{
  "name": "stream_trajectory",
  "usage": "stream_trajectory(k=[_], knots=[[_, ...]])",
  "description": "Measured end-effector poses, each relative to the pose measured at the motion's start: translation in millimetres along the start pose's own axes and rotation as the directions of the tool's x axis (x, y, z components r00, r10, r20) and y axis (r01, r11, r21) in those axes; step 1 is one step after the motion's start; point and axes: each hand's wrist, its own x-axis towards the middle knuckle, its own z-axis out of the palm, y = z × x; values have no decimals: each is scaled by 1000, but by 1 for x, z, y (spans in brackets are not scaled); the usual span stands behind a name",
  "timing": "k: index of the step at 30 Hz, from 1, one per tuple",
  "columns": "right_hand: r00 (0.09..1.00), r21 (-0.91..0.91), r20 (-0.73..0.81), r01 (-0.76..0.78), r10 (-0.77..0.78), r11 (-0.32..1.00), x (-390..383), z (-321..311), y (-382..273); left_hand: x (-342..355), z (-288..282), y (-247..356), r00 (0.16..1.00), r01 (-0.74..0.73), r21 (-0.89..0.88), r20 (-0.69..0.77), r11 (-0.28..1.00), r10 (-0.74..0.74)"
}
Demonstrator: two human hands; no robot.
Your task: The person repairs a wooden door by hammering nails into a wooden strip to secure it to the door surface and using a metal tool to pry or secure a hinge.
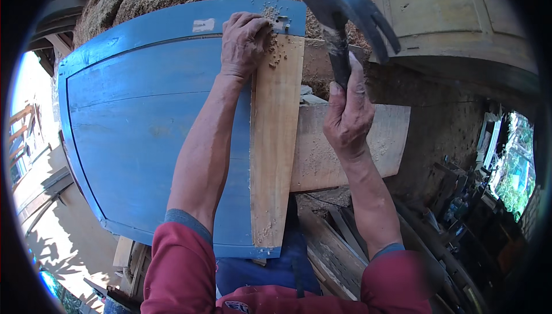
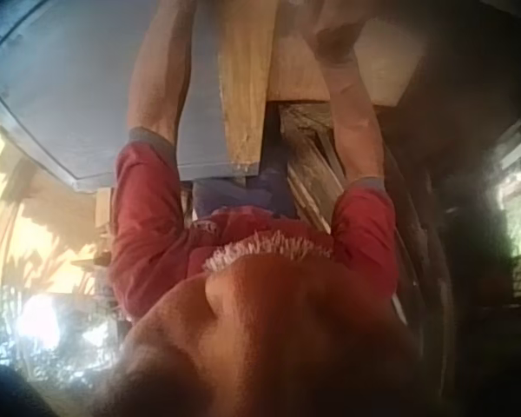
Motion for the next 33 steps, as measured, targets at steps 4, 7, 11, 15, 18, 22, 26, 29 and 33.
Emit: stream_trajectory(k=[4,7,11,15,18,22,26,29,33], knots=[[936,-123,328,-90,126,988,4,-2,10,-2,2,4,1000,13,-20,4,1000,-13],[997,-4,83,1,0,1000,10,-6,-3,0,0,-1,1000,25,-8,18,1000,-24],[962,-108,260,-51,78,993,-3,-4,10,0,4,4,999,24,-15,28,1000,-23],[995,58,94,-19,13,998,11,-7,-6,-3,-1,1,997,67,-17,47,998,-66],[999,43,50,-15,13,999,4,-10,-15,-1,-7,5,999,20,-15,28,1000,-19],[958,-93,271,-69,92,993,9,4,6,1,-2,3,924,274,-348,-164,897,-346],[994,100,73,-84,77,991,11,-8,-21,-2,-5,1,905,316,-374,-158,872,-396],[997,25,-82,6,-4,1000,-1,1,-7,-1,-1,3,899,327,-369,-165,870,-407],[888,-233,431,-64,162,970,19,2,-2,1,2,4,892,331,-360,-183,872,-414]])
